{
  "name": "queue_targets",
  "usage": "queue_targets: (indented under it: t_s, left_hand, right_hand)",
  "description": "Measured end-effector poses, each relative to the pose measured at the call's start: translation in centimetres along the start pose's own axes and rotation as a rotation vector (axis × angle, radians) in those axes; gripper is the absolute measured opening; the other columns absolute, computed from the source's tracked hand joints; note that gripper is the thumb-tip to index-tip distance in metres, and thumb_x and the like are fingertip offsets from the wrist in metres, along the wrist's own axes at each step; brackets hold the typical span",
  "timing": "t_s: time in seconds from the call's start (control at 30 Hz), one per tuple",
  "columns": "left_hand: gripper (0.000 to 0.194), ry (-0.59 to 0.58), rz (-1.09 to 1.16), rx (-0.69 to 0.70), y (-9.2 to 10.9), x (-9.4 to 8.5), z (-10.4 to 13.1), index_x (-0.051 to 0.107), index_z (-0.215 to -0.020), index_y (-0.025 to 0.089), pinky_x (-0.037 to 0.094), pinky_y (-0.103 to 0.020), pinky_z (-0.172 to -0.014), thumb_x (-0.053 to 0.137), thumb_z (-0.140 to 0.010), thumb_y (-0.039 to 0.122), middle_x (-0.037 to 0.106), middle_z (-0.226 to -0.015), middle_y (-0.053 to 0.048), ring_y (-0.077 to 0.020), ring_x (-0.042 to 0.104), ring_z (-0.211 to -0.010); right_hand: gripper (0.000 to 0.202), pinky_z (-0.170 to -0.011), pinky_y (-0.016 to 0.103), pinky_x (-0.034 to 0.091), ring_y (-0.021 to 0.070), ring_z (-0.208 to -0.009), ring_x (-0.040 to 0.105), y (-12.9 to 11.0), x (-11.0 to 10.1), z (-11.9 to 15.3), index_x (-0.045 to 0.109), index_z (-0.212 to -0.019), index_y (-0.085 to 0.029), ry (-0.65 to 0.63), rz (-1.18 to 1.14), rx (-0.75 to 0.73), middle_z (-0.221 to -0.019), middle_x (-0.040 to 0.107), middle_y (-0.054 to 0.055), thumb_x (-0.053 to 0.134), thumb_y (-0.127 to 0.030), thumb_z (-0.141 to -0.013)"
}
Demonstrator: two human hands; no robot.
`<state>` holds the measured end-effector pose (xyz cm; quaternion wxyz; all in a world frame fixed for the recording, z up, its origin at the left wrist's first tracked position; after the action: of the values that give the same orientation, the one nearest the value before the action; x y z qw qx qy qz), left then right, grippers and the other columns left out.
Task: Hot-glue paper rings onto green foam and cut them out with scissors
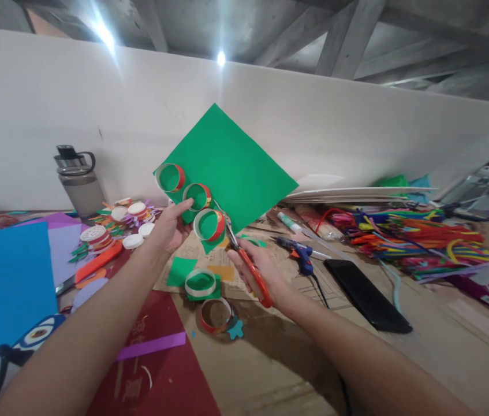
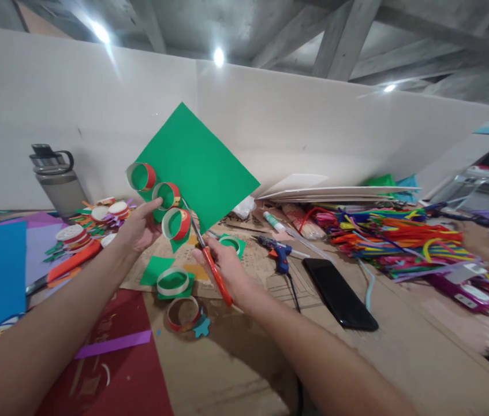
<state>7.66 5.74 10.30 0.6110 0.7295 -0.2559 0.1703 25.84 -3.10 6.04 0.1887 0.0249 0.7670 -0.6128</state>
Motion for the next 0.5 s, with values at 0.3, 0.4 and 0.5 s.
queue_targets:
  t_s: [0.3, 0.4, 0.5]
  left_hand:
    - [0.027, 0.025, 0.032, -0.035, -0.8, 0.3, 0.1, 0.069, -0.097, 0.015, 0.062, -0.023, -0.064, 0.078, -0.073, 0.02, 0.078, -0.086, -0.003, -0.0168, 0.074, -0.074]
    - [0.029, 0.033, 0.023, -0.035, -1.2, 0.4, 0.3, 0.068, -0.095, 0.015, 0.062, -0.025, -0.067, 0.081, -0.07, 0.02, 0.077, -0.086, -0.003, -0.0167, 0.074, -0.074]
    - [0.03, 0.023, 0.017, -0.021, -1.5, 0.4, 0.3, 0.067, -0.095, 0.016, 0.062, -0.026, -0.07, 0.082, -0.069, 0.02, 0.077, -0.087, -0.003, -0.017, 0.074, -0.075]
  right_hand:
    - [0.025, -0.04, 0.023, 0.034, 0.0098, -0.042, 0.041, 0.2, -0.5, -0.4, 0.049, -0.089, -0.024, 0.004, 0.003, 0.006, -0.055, 0.045, -0.008, 0.056, -0.047, -0.089]
    - [0.025, -0.041, 0.023, 0.035, 0.0103, -0.044, 0.043, 0.3, -0.7, -0.7, 0.052, -0.098, -0.023, -0.011, 0.044, -0.02, -0.056, 0.047, -0.008, 0.057, -0.046, -0.089]
    - [0.029, -0.043, 0.023, 0.037, 0.0107, -0.045, 0.044, 0.6, -0.9, -1.0, 0.054, -0.104, -0.022, 0.003, 0.063, -0.025, -0.055, 0.047, -0.007, 0.057, -0.046, -0.089]
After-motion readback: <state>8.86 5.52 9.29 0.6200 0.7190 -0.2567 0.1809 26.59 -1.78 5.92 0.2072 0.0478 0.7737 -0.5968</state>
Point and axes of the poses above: each hand's wrist, its own z-axis away from the middle knuckle, its own x-axis out of the palm, y = z × x, the point moved 5 cm from there along -z, towards the middle knuckle
